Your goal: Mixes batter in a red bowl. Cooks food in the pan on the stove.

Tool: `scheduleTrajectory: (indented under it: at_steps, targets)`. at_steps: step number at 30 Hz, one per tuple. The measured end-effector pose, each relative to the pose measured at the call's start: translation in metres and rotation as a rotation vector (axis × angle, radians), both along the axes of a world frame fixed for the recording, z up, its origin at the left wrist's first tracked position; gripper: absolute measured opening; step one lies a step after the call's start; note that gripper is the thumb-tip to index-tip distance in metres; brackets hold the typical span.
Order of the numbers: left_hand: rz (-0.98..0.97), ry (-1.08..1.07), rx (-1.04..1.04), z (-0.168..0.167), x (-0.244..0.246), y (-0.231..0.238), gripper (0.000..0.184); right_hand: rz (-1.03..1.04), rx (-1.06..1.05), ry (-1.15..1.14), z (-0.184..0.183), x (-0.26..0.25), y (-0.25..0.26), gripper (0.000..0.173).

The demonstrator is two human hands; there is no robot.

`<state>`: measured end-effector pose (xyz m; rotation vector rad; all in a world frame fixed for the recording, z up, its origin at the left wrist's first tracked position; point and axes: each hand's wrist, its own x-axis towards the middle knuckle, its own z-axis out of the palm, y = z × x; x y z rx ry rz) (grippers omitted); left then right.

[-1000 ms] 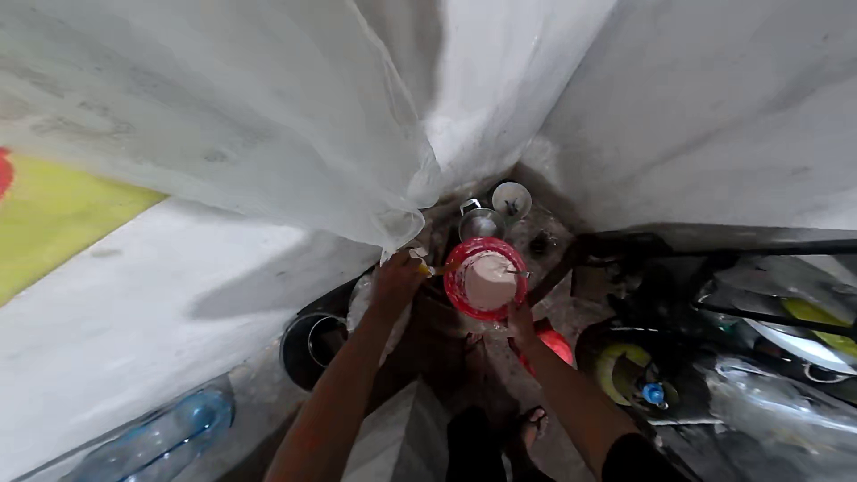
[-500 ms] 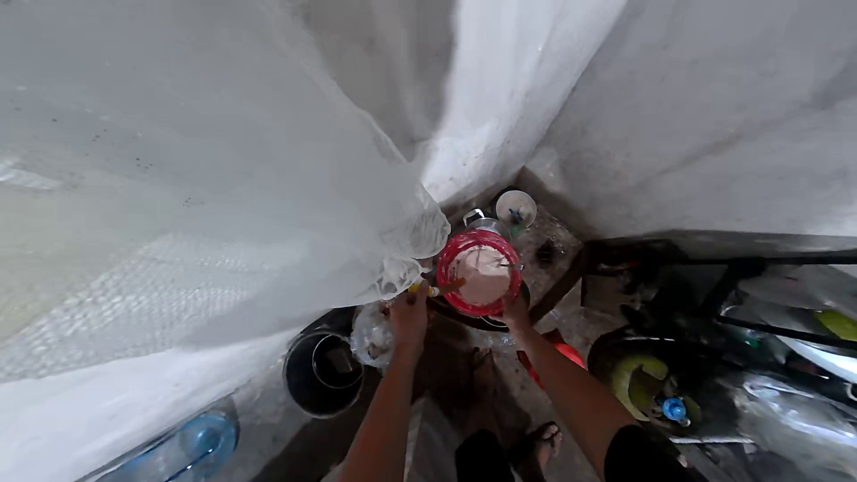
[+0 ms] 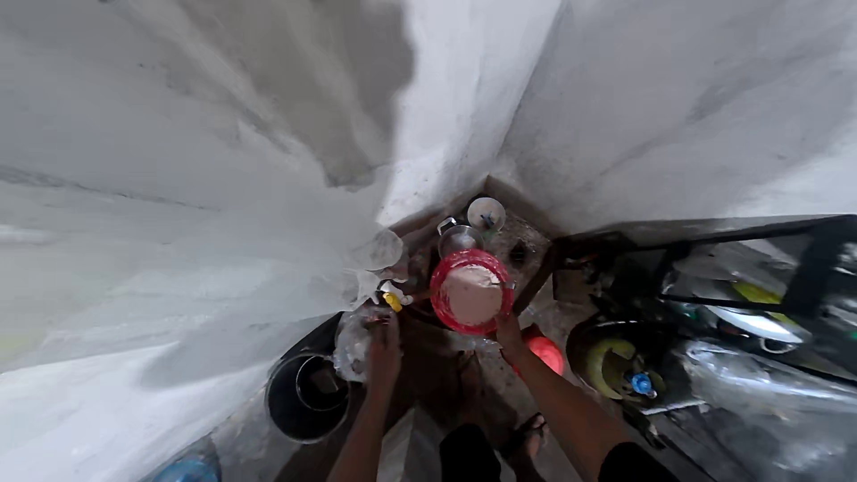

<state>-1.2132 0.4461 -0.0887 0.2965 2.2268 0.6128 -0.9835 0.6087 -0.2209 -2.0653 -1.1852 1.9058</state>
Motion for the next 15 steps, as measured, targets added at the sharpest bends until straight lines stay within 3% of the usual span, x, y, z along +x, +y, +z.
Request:
scheduleTrajectory:
  at_steps: [3,5,8,12,13,15]
  targets:
    - [-0.068,-0.281,-0.003,-0.011,0.063,-0.009,0.055,0.018,0.056,-0.089,0.040,0.048,-0.020,0.054]
    - [0.003,-0.477,0.085,-0.001,0.102,0.003,0.057,-0.001,0.050,-0.157,0.083,0.082,-0.032,0.054]
    - [0.116,-0.732,0.196,0.026,0.144,0.027,0.073,-0.111,0.043,-0.135,0.161,0.132,-0.055,0.055]
    - [0.106,-0.905,0.341,0.092,0.196,0.045,0.055,-0.211,0.085,-0.051,0.258,0.193,-0.075,0.049]
    - [0.064,-0.907,0.389,0.108,0.210,0.047,0.053,-0.205,0.182,-0.077,0.277,0.208,-0.077,0.054]
    - [-0.033,-0.919,0.460,0.140,0.235,0.052,0.052,-0.181,0.529,-0.142,0.309,0.240,-0.076,0.084]
